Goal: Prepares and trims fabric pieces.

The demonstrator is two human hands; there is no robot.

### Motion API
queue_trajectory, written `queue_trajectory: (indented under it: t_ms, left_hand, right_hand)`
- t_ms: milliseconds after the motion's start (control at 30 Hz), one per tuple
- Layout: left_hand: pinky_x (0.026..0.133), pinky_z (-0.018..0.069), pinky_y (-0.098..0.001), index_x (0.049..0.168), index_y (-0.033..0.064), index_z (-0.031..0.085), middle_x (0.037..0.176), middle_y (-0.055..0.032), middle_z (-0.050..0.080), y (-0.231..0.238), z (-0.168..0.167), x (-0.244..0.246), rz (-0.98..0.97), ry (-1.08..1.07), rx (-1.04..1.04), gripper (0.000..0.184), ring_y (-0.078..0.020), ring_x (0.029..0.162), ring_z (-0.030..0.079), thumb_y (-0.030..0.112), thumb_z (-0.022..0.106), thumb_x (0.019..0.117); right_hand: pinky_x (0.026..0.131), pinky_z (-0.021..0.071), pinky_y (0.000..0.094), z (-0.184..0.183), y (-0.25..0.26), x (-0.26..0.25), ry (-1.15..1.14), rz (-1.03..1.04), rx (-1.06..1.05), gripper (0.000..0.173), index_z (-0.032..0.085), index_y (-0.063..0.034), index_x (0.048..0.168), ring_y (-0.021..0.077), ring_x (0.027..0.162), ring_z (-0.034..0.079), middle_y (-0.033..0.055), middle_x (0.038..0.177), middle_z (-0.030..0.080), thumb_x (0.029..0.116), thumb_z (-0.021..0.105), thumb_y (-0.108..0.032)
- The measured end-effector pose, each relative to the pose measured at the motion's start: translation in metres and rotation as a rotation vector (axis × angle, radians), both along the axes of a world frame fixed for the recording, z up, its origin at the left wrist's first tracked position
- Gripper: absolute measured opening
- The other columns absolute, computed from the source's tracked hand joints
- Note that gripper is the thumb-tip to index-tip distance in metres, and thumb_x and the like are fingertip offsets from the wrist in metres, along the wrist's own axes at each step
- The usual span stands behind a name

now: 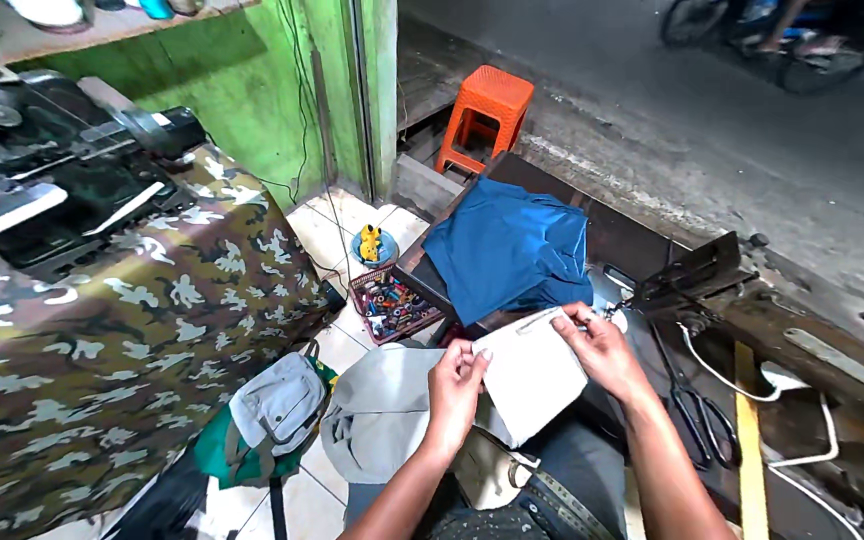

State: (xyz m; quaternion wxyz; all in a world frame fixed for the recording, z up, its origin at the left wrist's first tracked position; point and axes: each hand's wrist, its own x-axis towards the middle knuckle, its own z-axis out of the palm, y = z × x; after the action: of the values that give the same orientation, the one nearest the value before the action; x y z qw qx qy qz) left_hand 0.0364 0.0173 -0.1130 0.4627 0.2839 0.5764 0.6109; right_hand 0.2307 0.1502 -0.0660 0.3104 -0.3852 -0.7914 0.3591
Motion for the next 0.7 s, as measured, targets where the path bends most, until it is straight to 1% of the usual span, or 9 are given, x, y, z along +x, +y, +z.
queue_trajectory:
  t_ms: [100, 133, 200, 267, 333, 433, 500, 567, 700]
  left_hand:
    - [0.066, 0.0633, -0.0343, 0.109, -0.0009, 0.064, 0.085, -0.0068, 0.070, -0.029, -0.020, 0.010, -0.127, -0.063, -0.099, 0.020, -0.0157, 0.070, 0.071, 0.016, 0.067, 0.0989]
    - [0.066, 0.0631, -0.0334, 0.109, -0.0003, 0.063, 0.085, -0.0066, 0.070, -0.036, -0.028, 0.013, -0.134, -0.103, -0.126, 0.018, -0.0155, 0.070, 0.071, 0.015, 0.067, 0.0991]
    - [0.064, 0.0610, -0.0301, 0.108, 0.0006, 0.063, 0.084, -0.0048, 0.069, -0.039, -0.035, 0.015, -0.101, -0.116, -0.123, 0.016, -0.0131, 0.069, 0.069, 0.013, 0.066, 0.0993]
    - [0.066, 0.0598, -0.0297, 0.113, -0.0001, 0.064, 0.087, -0.0049, 0.069, -0.031, -0.026, 0.012, -0.075, -0.059, -0.075, 0.019, -0.0120, 0.071, 0.068, 0.014, 0.063, 0.1005]
    - [0.066, 0.0604, -0.0298, 0.114, -0.0011, 0.065, 0.089, -0.0053, 0.070, -0.013, -0.005, 0.006, -0.042, 0.034, -0.019, 0.020, -0.0116, 0.072, 0.069, 0.014, 0.062, 0.1012]
    - [0.062, 0.0621, -0.0302, 0.109, -0.0024, 0.065, 0.086, -0.0063, 0.072, 0.018, 0.013, -0.003, 0.060, 0.084, 0.030, 0.019, -0.0122, 0.067, 0.071, 0.014, 0.066, 0.1000]
    - [0.058, 0.0625, -0.0294, 0.104, -0.0028, 0.065, 0.078, -0.0059, 0.071, 0.033, 0.010, -0.008, 0.144, 0.064, 0.026, 0.018, -0.0122, 0.059, 0.069, 0.013, 0.071, 0.0968]
    - [0.057, 0.0620, -0.0286, 0.102, -0.0035, 0.064, 0.074, -0.0056, 0.070, 0.040, 0.002, -0.010, 0.206, 0.040, -0.005, 0.019, -0.0119, 0.056, 0.068, 0.011, 0.074, 0.0945]
    - [0.055, 0.0612, -0.0289, 0.113, -0.0059, 0.054, 0.076, -0.0082, 0.067, 0.041, -0.008, -0.008, 0.268, -0.007, -0.092, 0.037, -0.0126, 0.054, 0.066, 0.011, 0.078, 0.0911]
  right_hand:
    - [0.070, 0.0578, 0.0242, -0.013, -0.021, 0.022, -0.123, 0.043, -0.108, 0.032, 0.072, -0.0074, 0.107, 0.0011, 0.076, 0.066, -0.0027, 0.088, 0.072, 0.1008, 0.061, -0.037]
    - [0.068, 0.0571, 0.0247, -0.018, -0.027, 0.027, -0.142, 0.045, -0.131, 0.032, 0.072, -0.0084, 0.106, 0.0016, 0.074, 0.066, -0.0032, 0.086, 0.072, 0.1005, 0.061, -0.038]
    - [0.069, 0.0570, 0.0217, -0.024, -0.034, 0.030, -0.127, 0.029, -0.140, 0.028, 0.071, -0.0100, 0.104, -0.0004, 0.075, 0.066, -0.0060, 0.086, 0.071, 0.1005, 0.061, -0.036]
    - [0.069, 0.0565, 0.0202, -0.016, -0.032, 0.025, -0.074, -0.027, -0.100, 0.027, 0.071, -0.0070, 0.105, -0.0015, 0.075, 0.065, -0.0054, 0.086, 0.070, 0.1009, 0.060, -0.032]
    - [0.070, 0.0561, 0.0185, 0.000, -0.021, 0.012, -0.018, -0.091, -0.026, 0.026, 0.069, -0.0029, 0.107, -0.0029, 0.076, 0.064, -0.0033, 0.089, 0.070, 0.1017, 0.060, -0.026]
    - [0.073, 0.0576, 0.0203, 0.013, 0.009, -0.011, 0.016, -0.156, 0.067, 0.026, 0.069, -0.0022, 0.108, -0.0003, 0.080, 0.067, 0.0004, 0.092, 0.071, 0.1014, 0.061, -0.025]
    - [0.073, 0.0575, 0.0252, 0.010, 0.028, -0.023, -0.024, -0.183, 0.078, 0.027, 0.071, -0.0036, 0.109, 0.0039, 0.079, 0.068, 0.0031, 0.093, 0.072, 0.1006, 0.063, -0.028]
    - [0.075, 0.0575, 0.0292, 0.003, 0.039, -0.032, -0.077, -0.188, 0.068, 0.026, 0.071, -0.0043, 0.110, 0.0073, 0.080, 0.069, 0.0050, 0.094, 0.073, 0.1006, 0.064, -0.028]
    - [0.074, 0.0572, 0.0296, -0.016, 0.041, -0.036, -0.138, -0.194, 0.106, 0.026, 0.071, -0.0038, 0.110, 0.0083, 0.078, 0.069, 0.0052, 0.089, 0.073, 0.1004, 0.064, -0.027]
